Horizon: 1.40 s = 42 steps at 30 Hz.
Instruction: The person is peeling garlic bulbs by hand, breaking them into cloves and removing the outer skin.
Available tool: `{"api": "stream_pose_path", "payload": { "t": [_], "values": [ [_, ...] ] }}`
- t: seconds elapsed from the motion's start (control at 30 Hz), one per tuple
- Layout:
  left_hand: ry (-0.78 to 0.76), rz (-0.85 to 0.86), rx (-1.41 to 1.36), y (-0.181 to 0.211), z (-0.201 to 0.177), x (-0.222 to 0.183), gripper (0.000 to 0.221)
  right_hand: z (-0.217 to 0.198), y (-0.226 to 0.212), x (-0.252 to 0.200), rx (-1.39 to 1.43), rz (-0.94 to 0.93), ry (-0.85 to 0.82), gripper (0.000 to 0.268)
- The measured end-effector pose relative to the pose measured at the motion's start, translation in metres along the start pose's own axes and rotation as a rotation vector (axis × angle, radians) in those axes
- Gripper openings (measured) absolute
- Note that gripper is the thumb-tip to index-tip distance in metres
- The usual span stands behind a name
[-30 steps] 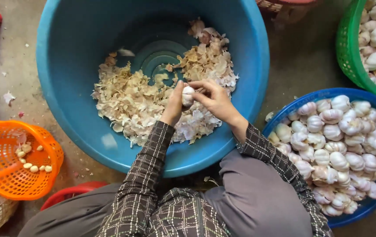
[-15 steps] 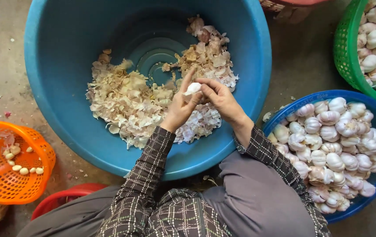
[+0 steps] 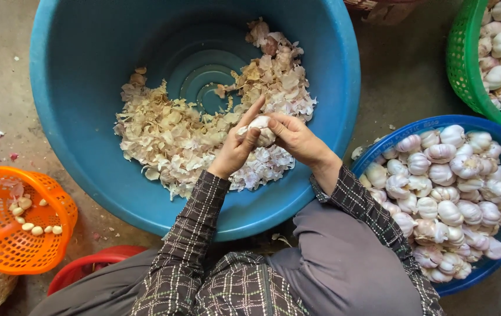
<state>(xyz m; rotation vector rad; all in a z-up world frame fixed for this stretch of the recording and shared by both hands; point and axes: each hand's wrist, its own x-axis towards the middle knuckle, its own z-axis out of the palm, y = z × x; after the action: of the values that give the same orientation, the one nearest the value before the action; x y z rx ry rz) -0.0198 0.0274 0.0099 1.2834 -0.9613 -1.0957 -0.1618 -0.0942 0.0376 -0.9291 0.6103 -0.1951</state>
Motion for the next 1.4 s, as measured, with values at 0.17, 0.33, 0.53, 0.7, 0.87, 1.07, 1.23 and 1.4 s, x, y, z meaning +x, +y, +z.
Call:
{"api": "stream_pose_path", "payload": {
  "t": [0.17,0.33,0.53,0.7,0.87,1.07,1.23,1.4],
  "values": [
    [0.164,-0.168,-0.405,-0.015,0.019,0.003,0.069,-0.007,0.012,0.006,0.038,-0.061,0.031,0.032],
    [0.1,-0.183,-0.864,-0.005,0.019,0.009,0.078,-0.019,0.03,0.007,-0.401,-0.176,0.19,0.018],
    [0.141,-0.217,-0.53,-0.007,0.005,0.012,0.079,-0.025,0.025,0.009,-0.974,-0.315,0.309,0.034],
    [0.042,-0.103,-0.135,-0.002,0.008,0.009,0.072,-0.011,0.021,0.005,-0.24,-0.077,0.091,0.036],
    [-0.075,-0.118,-0.287,0.0,0.007,0.001,0.076,-0.024,0.022,0.002,0.051,-0.028,-0.09,0.04],
    [0.165,-0.278,-0.356,0.023,0.02,0.009,0.058,-0.026,0.03,0.007,0.156,0.108,-0.026,0.034],
    [0.244,-0.188,-0.416,0.012,0.024,0.007,0.042,-0.022,0.018,0.006,0.238,0.183,0.053,0.037],
    [0.33,-0.102,-0.256,-0.036,0.009,0.003,0.042,-0.023,0.016,0.012,0.34,0.249,0.127,0.049]
  ]
}}
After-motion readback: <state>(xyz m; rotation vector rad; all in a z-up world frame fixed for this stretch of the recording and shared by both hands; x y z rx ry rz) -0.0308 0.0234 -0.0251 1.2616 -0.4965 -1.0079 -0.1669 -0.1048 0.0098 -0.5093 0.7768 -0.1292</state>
